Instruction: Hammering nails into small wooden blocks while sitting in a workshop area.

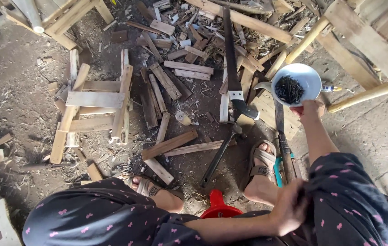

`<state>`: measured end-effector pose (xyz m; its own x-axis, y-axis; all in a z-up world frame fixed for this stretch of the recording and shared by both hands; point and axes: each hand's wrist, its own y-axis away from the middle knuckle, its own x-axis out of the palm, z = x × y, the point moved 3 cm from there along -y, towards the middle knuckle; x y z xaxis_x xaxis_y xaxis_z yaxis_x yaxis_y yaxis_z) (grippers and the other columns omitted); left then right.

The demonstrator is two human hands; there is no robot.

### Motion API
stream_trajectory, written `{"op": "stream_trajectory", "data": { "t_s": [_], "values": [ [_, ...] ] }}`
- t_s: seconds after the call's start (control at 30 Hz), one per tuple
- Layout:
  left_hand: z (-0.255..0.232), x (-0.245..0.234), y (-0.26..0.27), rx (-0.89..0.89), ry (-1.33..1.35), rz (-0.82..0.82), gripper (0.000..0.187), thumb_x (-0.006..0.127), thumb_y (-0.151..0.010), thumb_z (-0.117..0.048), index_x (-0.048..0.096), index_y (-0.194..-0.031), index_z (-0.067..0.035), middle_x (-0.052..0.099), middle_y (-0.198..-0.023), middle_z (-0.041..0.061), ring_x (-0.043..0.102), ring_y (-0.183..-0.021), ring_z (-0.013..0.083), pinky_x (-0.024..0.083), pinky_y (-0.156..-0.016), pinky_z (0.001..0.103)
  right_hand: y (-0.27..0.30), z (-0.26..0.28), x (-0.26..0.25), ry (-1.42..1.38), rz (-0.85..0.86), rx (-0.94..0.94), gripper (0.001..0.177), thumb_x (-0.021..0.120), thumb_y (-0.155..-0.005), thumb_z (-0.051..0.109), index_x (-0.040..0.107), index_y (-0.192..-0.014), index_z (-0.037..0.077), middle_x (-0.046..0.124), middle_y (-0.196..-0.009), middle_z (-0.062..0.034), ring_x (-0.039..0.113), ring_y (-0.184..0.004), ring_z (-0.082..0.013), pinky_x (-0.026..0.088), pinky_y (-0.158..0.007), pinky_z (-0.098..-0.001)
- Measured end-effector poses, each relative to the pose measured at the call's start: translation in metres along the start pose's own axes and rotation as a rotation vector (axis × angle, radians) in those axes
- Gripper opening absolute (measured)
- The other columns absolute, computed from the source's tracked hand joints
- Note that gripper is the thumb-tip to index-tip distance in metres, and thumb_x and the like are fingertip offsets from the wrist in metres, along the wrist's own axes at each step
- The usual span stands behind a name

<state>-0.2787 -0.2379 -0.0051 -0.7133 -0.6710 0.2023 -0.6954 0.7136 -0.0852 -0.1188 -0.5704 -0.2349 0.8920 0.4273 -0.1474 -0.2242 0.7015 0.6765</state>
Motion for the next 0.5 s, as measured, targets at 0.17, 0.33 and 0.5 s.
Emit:
{"op": "stream_trajectory", "data": {
  "t_s": [0.17,0.33,0.5],
  "values": [
    [-0.034,0.024,0.026,-0.495,0.807,0.085,0.017,0.052,-0.097,-0.017,0.058,-0.106,-0.004,0.06,-0.105,0.007,0.057,-0.099,0.0147,0.049,-0.088,0.027,0.039,0.007,-0.01,0.03,-0.172,-0.082,0.023,0.054,-0.083,0.011,0.047,-0.105,0.014,0.068,-0.078,-0.0088,0.066,-0.047,-0.0159,0.057,-0.037,-0.0276],
    [-0.086,0.0,0.014,0.192,0.056,0.266,0.012,0.041,-0.107,-0.02,0.05,-0.11,-0.013,0.053,-0.114,0.01,0.051,-0.115,0.0319,0.036,-0.11,0.041,0.04,-0.01,-0.025,0.1,-0.222,-0.051,0.014,0.053,-0.088,0.015,0.045,-0.099,0.017,0.067,-0.075,-0.0124,0.066,-0.047,-0.0188,0.058,-0.038,-0.0276],
    [-0.101,0.015,0.026,0.149,0.013,0.382,0.033,0.028,-0.114,-0.034,0.049,-0.111,-0.009,0.054,-0.118,0.009,0.053,-0.112,0.026,0.04,-0.109,0.035,0.012,-0.036,-0.029,0.25,-0.167,-0.063,0.036,0.033,-0.091,0.007,0.03,-0.125,0.015,0.046,-0.113,-0.0078,0.055,-0.058,-0.0108,0.049,-0.039,-0.0213]
  ]
}}
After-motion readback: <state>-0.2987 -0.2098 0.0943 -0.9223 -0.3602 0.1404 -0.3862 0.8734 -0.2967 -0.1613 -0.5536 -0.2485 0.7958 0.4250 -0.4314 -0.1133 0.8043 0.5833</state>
